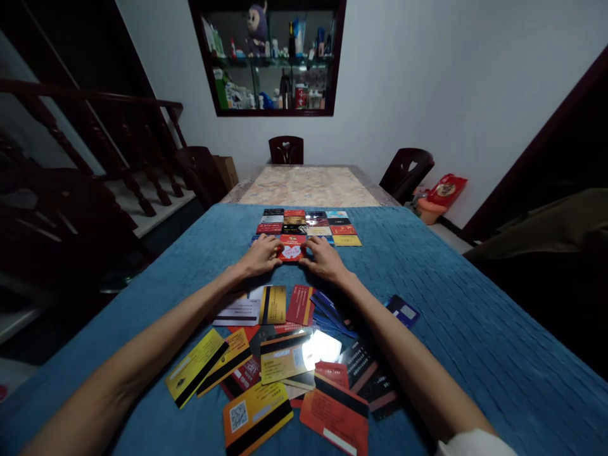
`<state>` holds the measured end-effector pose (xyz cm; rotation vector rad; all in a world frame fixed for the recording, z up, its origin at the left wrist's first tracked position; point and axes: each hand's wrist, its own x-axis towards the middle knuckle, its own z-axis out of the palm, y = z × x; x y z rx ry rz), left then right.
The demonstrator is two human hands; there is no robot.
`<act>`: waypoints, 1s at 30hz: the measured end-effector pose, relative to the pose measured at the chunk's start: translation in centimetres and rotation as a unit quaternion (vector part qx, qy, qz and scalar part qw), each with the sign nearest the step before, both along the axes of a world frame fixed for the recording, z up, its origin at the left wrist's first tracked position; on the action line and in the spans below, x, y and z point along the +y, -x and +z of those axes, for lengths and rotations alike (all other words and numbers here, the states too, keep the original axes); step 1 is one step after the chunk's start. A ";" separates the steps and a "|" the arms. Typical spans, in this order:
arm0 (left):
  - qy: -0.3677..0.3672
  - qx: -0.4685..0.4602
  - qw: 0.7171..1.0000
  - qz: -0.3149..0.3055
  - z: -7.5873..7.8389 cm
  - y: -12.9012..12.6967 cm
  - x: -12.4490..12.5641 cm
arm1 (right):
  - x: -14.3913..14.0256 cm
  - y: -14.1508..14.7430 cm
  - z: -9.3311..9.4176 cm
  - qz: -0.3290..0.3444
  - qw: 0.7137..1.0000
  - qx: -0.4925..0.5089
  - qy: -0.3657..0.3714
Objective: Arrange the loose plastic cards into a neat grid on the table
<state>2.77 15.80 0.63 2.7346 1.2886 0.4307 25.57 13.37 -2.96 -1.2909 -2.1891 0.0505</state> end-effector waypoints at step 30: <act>-0.037 0.011 0.999 0.011 -2.3 -0.5 0.4 | -0.1 1.1 -1.0 -0.078 0.994 -0.041 0.061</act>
